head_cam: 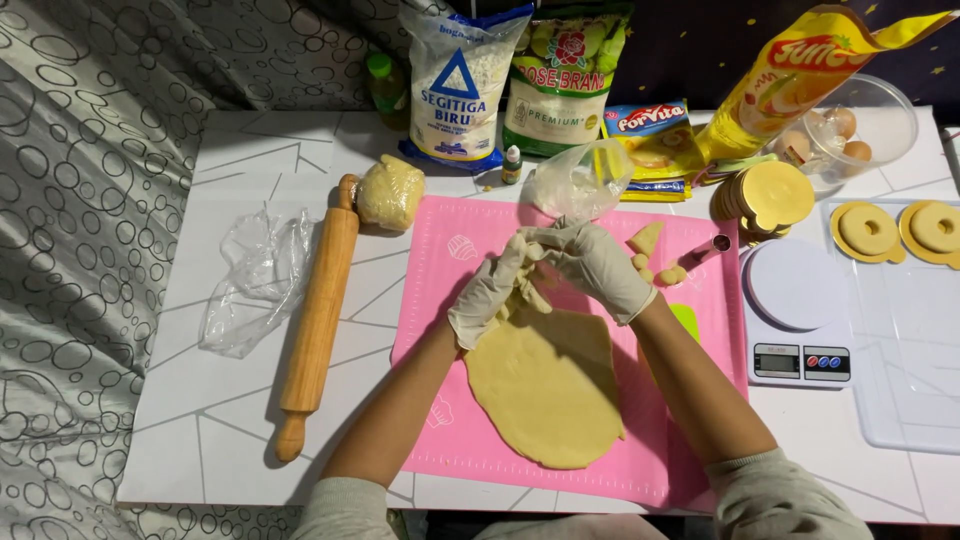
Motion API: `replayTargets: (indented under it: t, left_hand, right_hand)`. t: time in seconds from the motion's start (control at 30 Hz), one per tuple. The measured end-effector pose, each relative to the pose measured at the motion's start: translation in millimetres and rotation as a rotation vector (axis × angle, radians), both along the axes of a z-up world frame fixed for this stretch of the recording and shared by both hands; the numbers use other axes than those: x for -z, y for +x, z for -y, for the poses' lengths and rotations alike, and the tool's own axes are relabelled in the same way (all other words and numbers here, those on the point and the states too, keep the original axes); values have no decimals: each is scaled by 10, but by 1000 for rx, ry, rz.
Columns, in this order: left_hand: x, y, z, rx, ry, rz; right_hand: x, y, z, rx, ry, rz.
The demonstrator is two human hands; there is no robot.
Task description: Cutting dough with a scraper and placing small ingredients or dough pieces onto a larger sheet of dough.
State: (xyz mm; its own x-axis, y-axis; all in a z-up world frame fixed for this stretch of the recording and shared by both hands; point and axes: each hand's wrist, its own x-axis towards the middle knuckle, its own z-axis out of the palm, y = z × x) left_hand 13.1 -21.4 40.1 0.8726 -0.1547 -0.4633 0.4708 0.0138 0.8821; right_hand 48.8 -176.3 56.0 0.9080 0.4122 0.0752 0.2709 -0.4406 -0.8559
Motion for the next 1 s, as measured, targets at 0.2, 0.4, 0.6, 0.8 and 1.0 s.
replayTargets:
  t: [0.2,0.4,0.6,0.8,1.0]
  left_hand:
    - [-305,-121,-41,-140,-85,-44]
    - [432,213,-179,-134,-443,75]
    - [341,197,-293,-197,-551,-14]
    - [328,180,-271,-322,-616,113]
    - [247,137,-345,-356,-797,101]
  right_hand:
    - [341,189,249,9,-6,7]
    - [481,286,562,-146,-390,54]
    - [718,220,324,-158,-689,1]
    - [693,269,263,-108,-510,-50]
    - [717,203,187,-104,-430,0]
